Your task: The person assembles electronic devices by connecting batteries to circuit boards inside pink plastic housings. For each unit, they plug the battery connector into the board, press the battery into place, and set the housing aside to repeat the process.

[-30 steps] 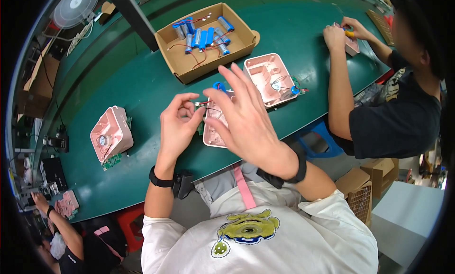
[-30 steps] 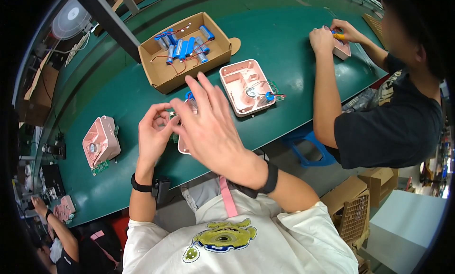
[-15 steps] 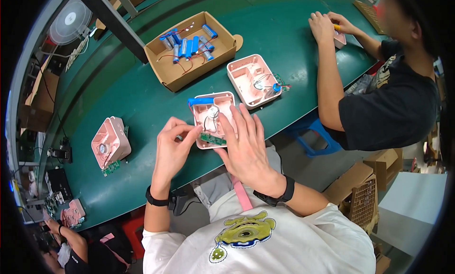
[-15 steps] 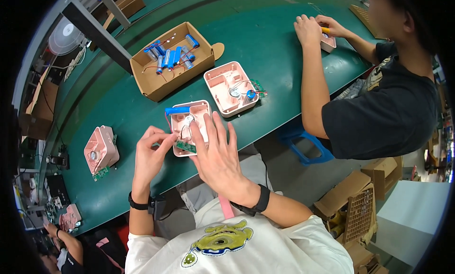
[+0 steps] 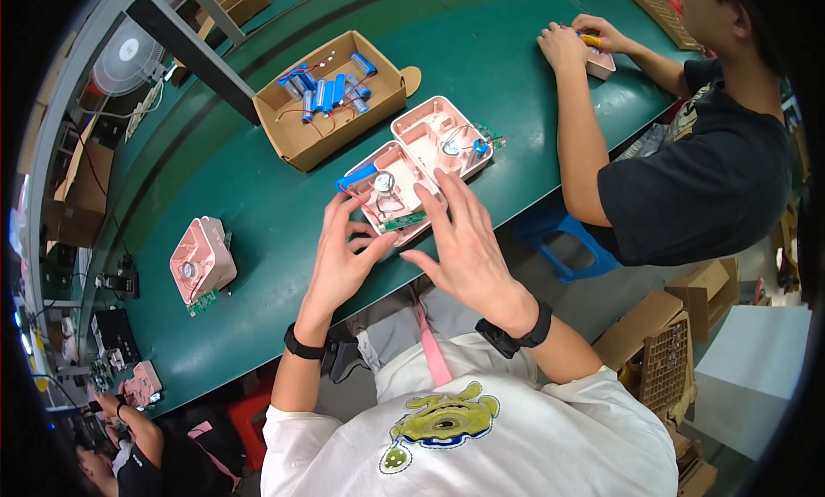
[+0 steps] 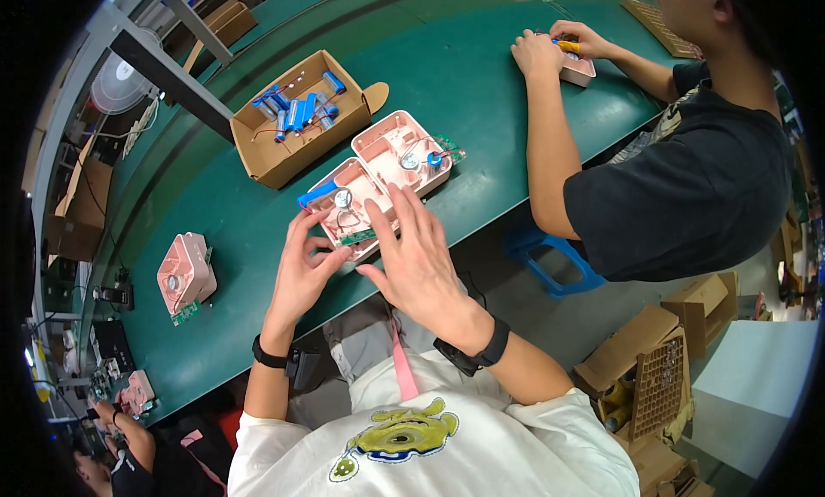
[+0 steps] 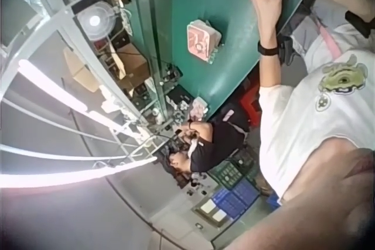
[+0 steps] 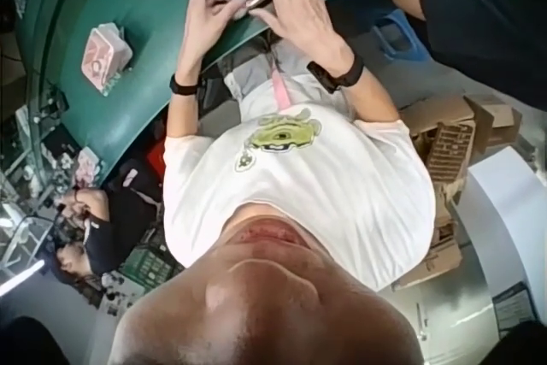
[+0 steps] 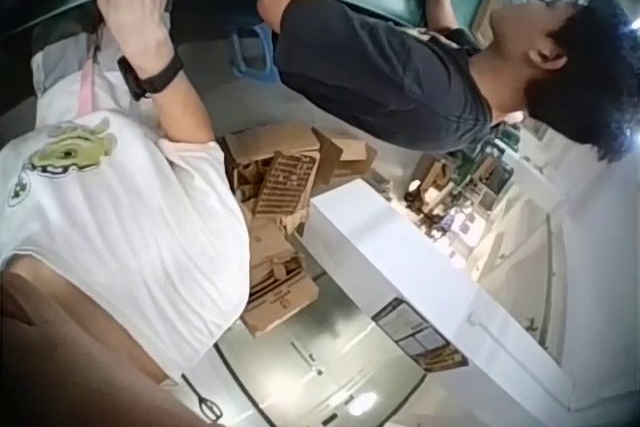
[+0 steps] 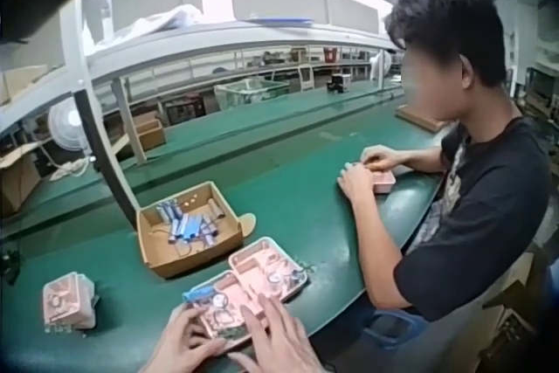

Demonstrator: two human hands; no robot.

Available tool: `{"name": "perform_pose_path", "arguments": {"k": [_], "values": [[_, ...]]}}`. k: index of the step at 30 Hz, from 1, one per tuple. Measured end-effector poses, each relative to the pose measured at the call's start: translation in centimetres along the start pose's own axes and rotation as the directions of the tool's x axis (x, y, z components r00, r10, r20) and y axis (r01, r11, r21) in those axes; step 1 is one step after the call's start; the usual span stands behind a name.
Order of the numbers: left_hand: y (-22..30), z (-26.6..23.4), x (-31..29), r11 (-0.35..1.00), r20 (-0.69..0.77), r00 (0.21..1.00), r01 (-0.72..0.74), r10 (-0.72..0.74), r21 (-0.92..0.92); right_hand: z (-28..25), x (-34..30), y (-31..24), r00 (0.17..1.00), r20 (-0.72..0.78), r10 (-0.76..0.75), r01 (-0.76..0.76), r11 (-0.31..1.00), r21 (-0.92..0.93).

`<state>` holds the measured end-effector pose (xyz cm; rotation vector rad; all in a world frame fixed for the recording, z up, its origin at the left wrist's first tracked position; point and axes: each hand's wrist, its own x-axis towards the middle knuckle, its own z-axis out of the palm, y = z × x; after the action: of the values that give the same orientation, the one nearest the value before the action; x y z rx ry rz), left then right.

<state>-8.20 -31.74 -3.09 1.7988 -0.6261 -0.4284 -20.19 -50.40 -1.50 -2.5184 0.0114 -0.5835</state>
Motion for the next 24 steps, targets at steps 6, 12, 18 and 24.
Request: {"name": "perform_pose_path", "arguments": {"k": [6, 12, 18, 24], "values": [[-2.0, 2.4, 2.4, 0.945, 0.076, 0.995, -0.030, 0.058, -0.327, 1.0, 2.2, 2.0, 0.997, -0.060, 0.057, -0.068, 0.977, -0.202], [0.4, 1.5, 1.8, 0.985, 0.084, 0.991, -0.094, 0.107, -0.148, 0.5, 4.5, 6.0, 0.974, -0.183, 0.135, -0.165, 0.973, -0.162], [2.8, -10.5, -4.8, 0.678, -0.222, 0.848, -0.198, 0.481, 0.708, -0.6, 6.7, 8.9, 0.979, -0.185, 0.089, -0.134, 0.960, -0.248], [0.4, -18.1, -10.3, 0.478, -0.430, 0.789, 0.200, 0.439, 0.855, -4.1, 7.7, 3.4, 0.990, -0.115, -0.083, 0.023, 0.894, -0.448]]}}
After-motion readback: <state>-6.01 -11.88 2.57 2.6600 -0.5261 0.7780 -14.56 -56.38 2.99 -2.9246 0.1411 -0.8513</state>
